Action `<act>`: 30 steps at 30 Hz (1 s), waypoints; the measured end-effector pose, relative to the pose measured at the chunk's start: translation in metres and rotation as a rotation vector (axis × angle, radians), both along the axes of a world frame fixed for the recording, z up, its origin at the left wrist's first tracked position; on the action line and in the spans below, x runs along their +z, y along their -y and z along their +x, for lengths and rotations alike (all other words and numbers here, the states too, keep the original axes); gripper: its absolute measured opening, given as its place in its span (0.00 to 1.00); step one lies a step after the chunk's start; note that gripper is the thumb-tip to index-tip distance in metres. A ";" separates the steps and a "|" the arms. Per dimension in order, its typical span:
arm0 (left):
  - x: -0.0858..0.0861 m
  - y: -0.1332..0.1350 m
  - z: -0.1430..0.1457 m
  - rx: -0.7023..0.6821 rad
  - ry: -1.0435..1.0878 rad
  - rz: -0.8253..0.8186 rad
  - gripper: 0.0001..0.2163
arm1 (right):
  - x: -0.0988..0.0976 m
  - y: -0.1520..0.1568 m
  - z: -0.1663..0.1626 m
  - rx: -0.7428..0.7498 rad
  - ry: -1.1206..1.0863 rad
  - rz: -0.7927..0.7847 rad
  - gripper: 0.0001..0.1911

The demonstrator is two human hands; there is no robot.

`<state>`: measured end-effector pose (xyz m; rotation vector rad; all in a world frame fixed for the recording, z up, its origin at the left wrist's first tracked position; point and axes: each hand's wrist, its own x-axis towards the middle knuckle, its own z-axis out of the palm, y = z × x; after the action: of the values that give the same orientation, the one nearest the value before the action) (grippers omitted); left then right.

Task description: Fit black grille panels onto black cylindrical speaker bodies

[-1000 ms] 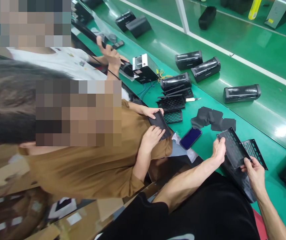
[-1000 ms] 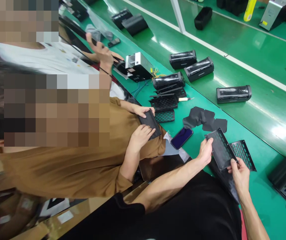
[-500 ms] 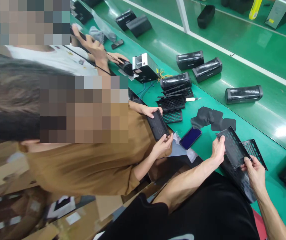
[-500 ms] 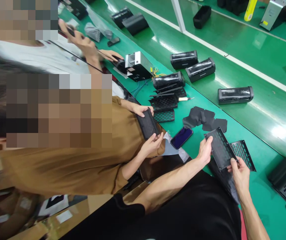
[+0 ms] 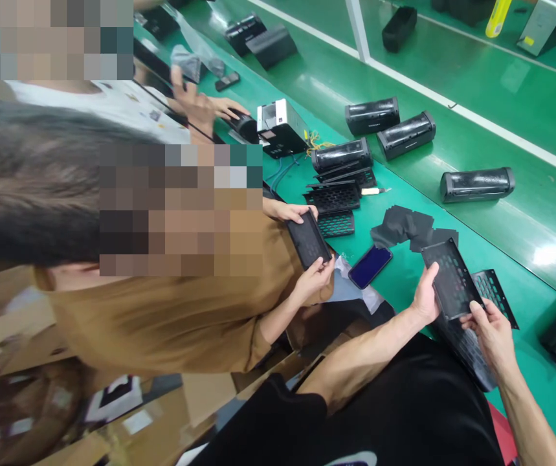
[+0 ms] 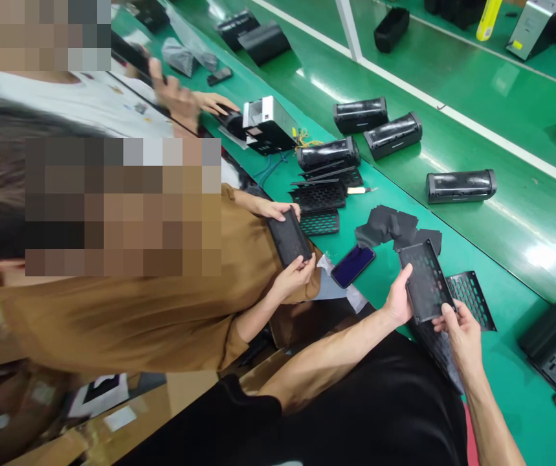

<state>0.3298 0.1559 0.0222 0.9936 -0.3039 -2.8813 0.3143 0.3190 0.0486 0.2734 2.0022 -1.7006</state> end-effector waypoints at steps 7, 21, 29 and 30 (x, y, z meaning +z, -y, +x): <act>0.009 0.043 -0.002 0.029 0.014 0.035 0.30 | -0.020 -0.057 0.029 0.699 -0.592 0.673 0.41; -0.005 0.027 0.004 -0.091 -0.280 0.182 0.39 | 0.087 -0.078 -0.035 0.378 -0.236 0.669 0.60; 0.037 -0.031 -0.033 -0.204 -0.492 0.130 0.40 | 0.129 0.002 -0.056 0.353 -0.557 0.802 0.67; 0.044 -0.032 -0.034 -0.212 -0.512 0.115 0.39 | 0.126 0.003 -0.060 0.361 -0.588 0.821 0.67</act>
<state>0.2963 0.1884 0.0658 0.2135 -0.2139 -3.2352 0.2539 0.3156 0.1745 -0.3541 2.8855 -0.7036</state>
